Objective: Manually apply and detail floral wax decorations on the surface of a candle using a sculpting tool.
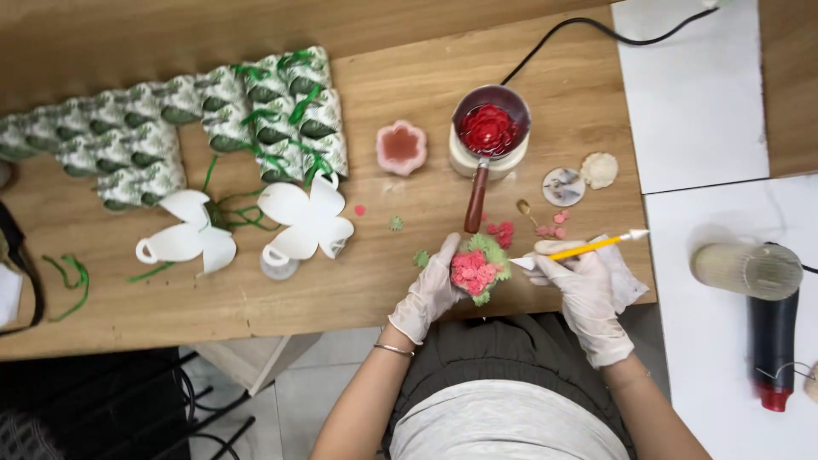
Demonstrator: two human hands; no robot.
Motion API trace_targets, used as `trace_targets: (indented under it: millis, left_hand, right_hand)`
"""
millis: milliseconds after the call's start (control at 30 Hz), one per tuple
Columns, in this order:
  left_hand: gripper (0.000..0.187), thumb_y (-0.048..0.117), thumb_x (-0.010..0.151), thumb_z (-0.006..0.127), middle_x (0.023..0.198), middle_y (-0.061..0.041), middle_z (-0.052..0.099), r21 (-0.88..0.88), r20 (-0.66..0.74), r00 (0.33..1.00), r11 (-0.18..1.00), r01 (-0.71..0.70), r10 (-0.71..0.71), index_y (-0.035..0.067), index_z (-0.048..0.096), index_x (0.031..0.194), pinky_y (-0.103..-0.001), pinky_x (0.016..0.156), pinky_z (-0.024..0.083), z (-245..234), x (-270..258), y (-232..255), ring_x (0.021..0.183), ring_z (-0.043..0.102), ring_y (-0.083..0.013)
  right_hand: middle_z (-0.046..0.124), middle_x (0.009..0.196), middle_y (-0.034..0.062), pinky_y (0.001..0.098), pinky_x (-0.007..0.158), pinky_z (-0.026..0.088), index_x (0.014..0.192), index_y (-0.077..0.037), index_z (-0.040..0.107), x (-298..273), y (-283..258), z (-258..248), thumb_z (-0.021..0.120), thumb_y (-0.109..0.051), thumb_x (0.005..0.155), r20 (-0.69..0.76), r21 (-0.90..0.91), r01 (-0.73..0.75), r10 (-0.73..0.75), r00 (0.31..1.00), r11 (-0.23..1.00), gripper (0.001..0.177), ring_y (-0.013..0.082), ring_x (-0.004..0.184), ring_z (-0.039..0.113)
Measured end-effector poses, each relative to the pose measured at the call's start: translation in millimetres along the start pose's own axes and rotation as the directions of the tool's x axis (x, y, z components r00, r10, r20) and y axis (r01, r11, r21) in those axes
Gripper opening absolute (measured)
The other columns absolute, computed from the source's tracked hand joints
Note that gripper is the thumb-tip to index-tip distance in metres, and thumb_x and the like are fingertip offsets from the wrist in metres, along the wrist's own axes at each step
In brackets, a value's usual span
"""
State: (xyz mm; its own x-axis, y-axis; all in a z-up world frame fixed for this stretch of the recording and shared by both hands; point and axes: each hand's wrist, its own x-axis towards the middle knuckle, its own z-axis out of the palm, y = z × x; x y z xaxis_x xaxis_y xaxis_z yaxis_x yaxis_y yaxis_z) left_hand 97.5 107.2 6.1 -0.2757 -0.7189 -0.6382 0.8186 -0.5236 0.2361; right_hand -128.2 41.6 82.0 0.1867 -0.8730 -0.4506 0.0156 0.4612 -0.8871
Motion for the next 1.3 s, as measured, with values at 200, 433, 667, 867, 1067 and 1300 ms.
trace_targets:
  millis: [200, 433, 667, 867, 1067, 1300]
  left_hand:
    - [0.058, 0.052, 0.108, 0.044, 0.130, -0.010, 0.066, 0.022, 0.018, 0.943, 0.943, -0.333, 0.332, 0.006, 0.057, 0.141, -0.038, 0.093, 0.057, -2.8, -38.5, 11.4, 0.116, 0.066, -0.0200]
    - [0.059, 0.052, 0.109, 0.041, 0.136, -0.009, 0.061, -0.097, -0.045, 0.880, 0.874, -0.476, 0.474, 0.007, 0.050, 0.146, -0.037, 0.099, 0.053, -10.9, -73.6, 9.8, 0.122, 0.060, -0.0191]
    - [0.056, 0.051, 0.110, 0.040, 0.136, -0.011, 0.059, -0.055, -0.091, 0.828, 0.827, -0.559, 0.554, 0.006, 0.050, 0.142, -0.038, 0.103, 0.052, -20.3, -83.4, 6.1, 0.123, 0.059, -0.0204]
    - [0.053, 0.049, 0.112, 0.038, 0.138, -0.012, 0.057, -0.019, -0.064, 0.822, 0.823, -0.568, 0.566, 0.006, 0.049, 0.142, -0.039, 0.106, 0.051, -17.6, -83.3, 5.9, 0.126, 0.057, -0.0216]
    - [0.052, 0.046, 0.112, 0.040, 0.143, -0.013, 0.055, -0.123, 0.036, 0.811, 0.808, -0.576, 0.583, 0.006, 0.043, 0.147, -0.042, 0.111, 0.048, -17.4, -75.2, -1.7, 0.131, 0.056, -0.0243]
    - [0.052, 0.045, 0.113, 0.041, 0.145, -0.015, 0.054, -0.262, 0.073, 0.799, 0.784, -0.563, 0.597, 0.006, 0.042, 0.148, -0.045, 0.115, 0.047, -19.5, -65.6, -10.3, 0.134, 0.055, -0.0269]
  right_hand:
    - [0.071, 0.104, 0.0076, 0.0286, 0.076, 0.061, 0.112, 0.000, 0.066, 11.2, -10.6, 61.8, 0.068, -0.003, 0.093, 0.288, -0.111, 0.023, 0.010, 0.957, 0.994, 0.019, 0.0138, 0.091, 0.072]
    - [0.073, 0.104, 0.0110, 0.0281, 0.075, 0.057, 0.103, -0.001, 0.063, -4.3, -19.0, 107.9, 0.072, 0.000, 0.094, 0.469, -0.134, 0.046, 0.023, 0.883, 0.990, 0.012, 0.0149, 0.087, 0.069]
    - [0.071, 0.109, 0.0109, 0.0282, 0.090, 0.058, 0.098, -0.002, 0.063, 3.8, 1.4, 121.9, 0.075, 0.005, 0.091, 0.568, -0.192, 0.242, -0.094, 0.817, 0.951, 0.016, 0.0137, 0.099, 0.069]
    - [0.072, 0.108, 0.0111, 0.0287, 0.091, 0.057, 0.099, -0.002, 0.061, 2.7, -0.2, 126.2, 0.074, 0.005, 0.092, 0.566, -0.161, 0.182, -0.061, 0.822, 0.970, 0.016, 0.0139, 0.099, 0.068]
    - [0.073, 0.108, 0.0113, 0.0290, 0.093, 0.058, 0.099, -0.002, 0.059, -1.6, 0.0, 122.6, 0.073, 0.004, 0.093, 0.540, -0.127, 0.167, -0.073, 0.838, 0.978, 0.016, 0.0142, 0.100, 0.070]
    - [0.074, 0.108, 0.0123, 0.0275, 0.091, 0.058, 0.104, 0.002, 0.065, -10.0, 1.4, 124.0, 0.076, 0.003, 0.093, 0.493, -0.231, 0.289, -0.144, 0.858, 0.929, 0.016, 0.0144, 0.097, 0.070]
